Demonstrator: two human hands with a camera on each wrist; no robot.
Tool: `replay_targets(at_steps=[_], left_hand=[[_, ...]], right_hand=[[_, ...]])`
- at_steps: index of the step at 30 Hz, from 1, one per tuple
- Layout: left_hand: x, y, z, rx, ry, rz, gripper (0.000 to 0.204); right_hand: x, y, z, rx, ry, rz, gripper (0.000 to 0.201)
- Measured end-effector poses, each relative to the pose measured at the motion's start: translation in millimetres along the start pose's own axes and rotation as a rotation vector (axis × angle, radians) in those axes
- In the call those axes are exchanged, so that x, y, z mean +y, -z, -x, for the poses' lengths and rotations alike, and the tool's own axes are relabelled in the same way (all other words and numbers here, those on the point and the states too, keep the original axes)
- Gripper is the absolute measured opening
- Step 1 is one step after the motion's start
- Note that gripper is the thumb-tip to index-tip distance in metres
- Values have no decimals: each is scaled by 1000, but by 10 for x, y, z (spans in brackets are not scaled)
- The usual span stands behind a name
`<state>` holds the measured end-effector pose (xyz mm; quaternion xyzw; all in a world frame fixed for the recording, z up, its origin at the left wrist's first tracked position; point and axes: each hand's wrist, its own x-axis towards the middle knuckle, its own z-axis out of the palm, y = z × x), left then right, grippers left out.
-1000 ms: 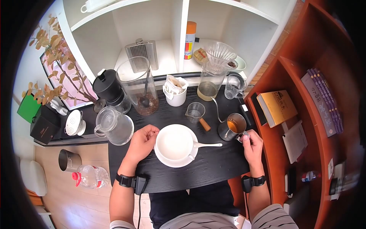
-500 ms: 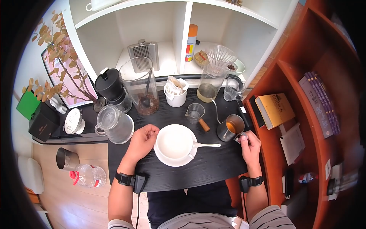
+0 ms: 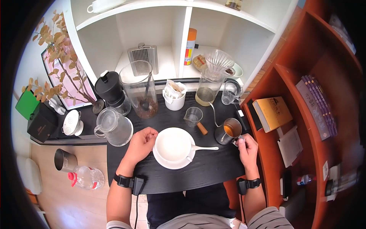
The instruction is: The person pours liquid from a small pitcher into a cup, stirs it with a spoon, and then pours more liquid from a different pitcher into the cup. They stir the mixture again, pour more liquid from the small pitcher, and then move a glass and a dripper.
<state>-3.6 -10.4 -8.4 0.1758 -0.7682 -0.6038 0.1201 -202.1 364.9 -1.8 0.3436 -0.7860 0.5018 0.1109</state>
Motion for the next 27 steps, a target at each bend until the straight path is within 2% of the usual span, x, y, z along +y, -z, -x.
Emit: replay_targets(at_steps=[27], left_hand=[[-60,9,-7,7,-37,-21,12]], right_hand=[[47,13,19,-22,-58,-9,24]])
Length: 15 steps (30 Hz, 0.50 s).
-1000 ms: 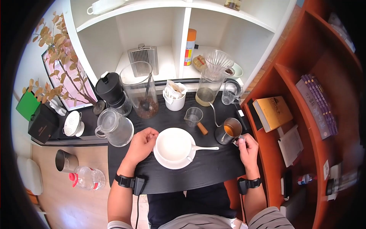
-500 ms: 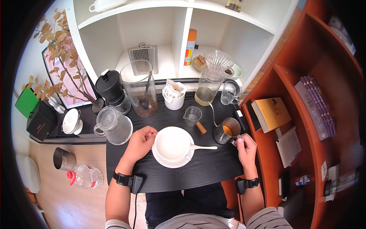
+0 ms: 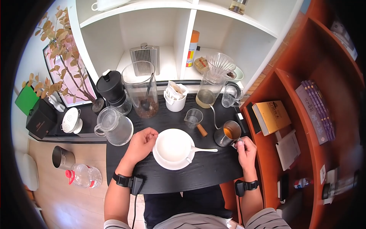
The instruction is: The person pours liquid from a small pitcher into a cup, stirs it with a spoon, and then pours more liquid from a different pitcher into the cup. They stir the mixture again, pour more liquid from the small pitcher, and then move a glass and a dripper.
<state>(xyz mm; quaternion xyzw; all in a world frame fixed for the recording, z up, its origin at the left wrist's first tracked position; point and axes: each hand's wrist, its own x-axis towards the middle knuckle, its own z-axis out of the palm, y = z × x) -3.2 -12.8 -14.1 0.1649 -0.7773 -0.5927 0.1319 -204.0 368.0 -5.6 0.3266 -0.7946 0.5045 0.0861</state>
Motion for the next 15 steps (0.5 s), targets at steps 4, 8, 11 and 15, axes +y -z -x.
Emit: replay_targets(at_steps=[4,8,11,15], left_hand=[[51,-11,12,9,22,0,12],[48,-11,10,6,22,-7,13],[33,-6,7,6,19,-21,12],[54,-15,12,8,24,-9,12]], right_hand=[[10,-6,-6,7,17,0,24],[15,-1,-2,1,15,2,24],[-15,3,-4,-8,10,0,25],[-26,-7,-13,3,31,-15,25]])
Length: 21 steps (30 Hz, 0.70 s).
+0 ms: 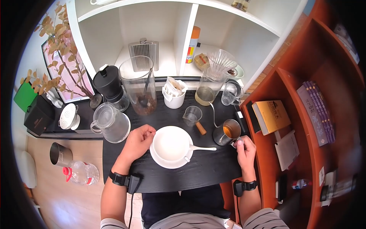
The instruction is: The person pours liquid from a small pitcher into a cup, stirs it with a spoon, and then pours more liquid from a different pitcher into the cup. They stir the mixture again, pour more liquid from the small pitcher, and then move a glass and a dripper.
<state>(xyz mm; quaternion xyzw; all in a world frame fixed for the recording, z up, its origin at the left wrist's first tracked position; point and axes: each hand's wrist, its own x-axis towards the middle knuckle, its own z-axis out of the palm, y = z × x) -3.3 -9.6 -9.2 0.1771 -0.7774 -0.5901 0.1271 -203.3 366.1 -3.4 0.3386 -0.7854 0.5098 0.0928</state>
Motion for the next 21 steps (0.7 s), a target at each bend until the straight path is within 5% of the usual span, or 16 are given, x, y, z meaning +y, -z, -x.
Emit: replay_targets(at_steps=[21], left_hand=[[-14,7,-9,0,-10,15,12]], right_hand=[[8,9,20,6,-17,23,26]])
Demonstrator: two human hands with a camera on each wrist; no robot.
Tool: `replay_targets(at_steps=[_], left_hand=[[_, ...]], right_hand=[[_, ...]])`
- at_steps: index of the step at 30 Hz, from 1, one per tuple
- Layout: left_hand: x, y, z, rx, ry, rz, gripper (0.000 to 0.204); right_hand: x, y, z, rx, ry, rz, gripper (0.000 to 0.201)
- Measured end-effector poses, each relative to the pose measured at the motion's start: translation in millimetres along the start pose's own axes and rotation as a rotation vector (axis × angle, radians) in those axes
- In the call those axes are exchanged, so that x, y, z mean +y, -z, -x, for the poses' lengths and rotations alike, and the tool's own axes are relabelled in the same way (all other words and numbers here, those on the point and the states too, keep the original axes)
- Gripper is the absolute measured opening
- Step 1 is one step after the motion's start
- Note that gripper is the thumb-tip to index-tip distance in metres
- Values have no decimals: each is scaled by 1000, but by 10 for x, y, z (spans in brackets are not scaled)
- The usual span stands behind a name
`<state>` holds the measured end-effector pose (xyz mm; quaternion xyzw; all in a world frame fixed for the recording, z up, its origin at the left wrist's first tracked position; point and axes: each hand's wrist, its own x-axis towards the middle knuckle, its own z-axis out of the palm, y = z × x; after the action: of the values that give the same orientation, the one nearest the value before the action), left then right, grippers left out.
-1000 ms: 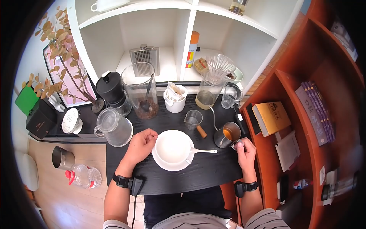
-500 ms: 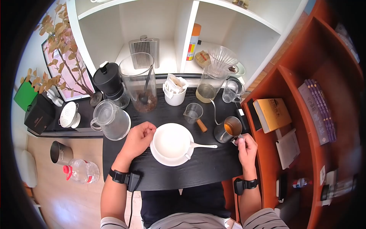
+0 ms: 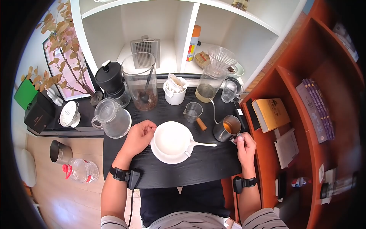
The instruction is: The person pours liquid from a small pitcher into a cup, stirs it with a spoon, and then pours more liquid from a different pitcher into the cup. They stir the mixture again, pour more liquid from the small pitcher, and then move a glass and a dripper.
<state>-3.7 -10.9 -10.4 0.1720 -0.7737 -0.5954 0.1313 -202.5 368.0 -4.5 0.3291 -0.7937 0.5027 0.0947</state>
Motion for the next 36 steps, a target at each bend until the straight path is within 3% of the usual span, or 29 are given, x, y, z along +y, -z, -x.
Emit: replay_targets(at_steps=[36], left_hand=[[23,22,15,-40,-13,-44,11]], right_hand=[[35,-6,7,-10,-28,-8,28]])
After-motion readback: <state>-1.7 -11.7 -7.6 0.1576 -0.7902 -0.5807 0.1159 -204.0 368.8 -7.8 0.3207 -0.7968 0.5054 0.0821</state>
